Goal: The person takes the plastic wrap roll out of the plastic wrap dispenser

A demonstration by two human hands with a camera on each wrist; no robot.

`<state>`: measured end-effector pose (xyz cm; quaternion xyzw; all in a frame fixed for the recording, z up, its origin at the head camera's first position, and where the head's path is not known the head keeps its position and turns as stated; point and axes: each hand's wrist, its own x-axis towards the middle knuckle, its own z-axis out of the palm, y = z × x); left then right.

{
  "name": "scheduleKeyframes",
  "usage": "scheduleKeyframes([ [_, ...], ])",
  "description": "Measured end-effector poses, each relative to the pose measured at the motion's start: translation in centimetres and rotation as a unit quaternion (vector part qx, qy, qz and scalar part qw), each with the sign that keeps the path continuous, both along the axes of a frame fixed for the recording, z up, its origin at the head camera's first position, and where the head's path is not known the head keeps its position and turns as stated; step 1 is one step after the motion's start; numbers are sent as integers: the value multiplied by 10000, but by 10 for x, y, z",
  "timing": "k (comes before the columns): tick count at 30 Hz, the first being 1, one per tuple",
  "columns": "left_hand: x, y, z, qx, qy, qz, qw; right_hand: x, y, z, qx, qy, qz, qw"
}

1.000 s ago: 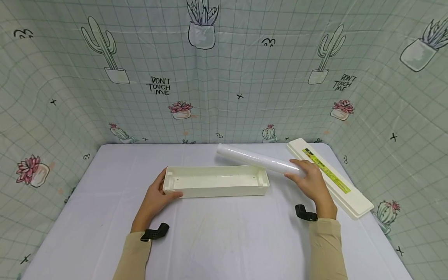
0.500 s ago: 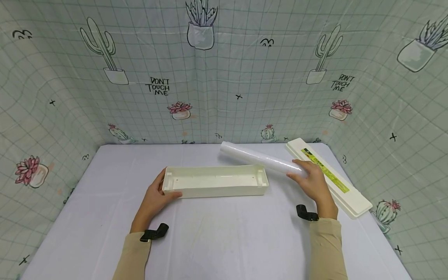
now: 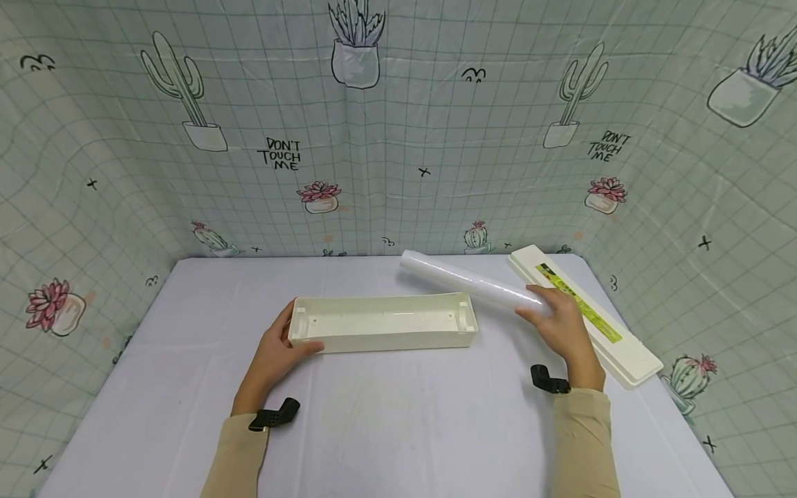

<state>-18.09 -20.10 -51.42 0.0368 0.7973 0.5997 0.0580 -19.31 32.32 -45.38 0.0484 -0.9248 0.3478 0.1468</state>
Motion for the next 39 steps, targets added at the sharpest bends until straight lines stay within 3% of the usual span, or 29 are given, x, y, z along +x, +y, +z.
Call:
scheduleKeyframes([
  [15, -1, 0, -2, -28, 98, -28, 9999, 1, 7, -8, -66, 14, -120, 9999],
  [30, 0, -1, -1, -148, 28, 34, 9999, 1, 14, -17, -189, -564, -395, 9974],
  [39, 1, 0, -2, -158, 53, 23, 9999, 0, 17, -22, -252, -516, -405, 9975],
])
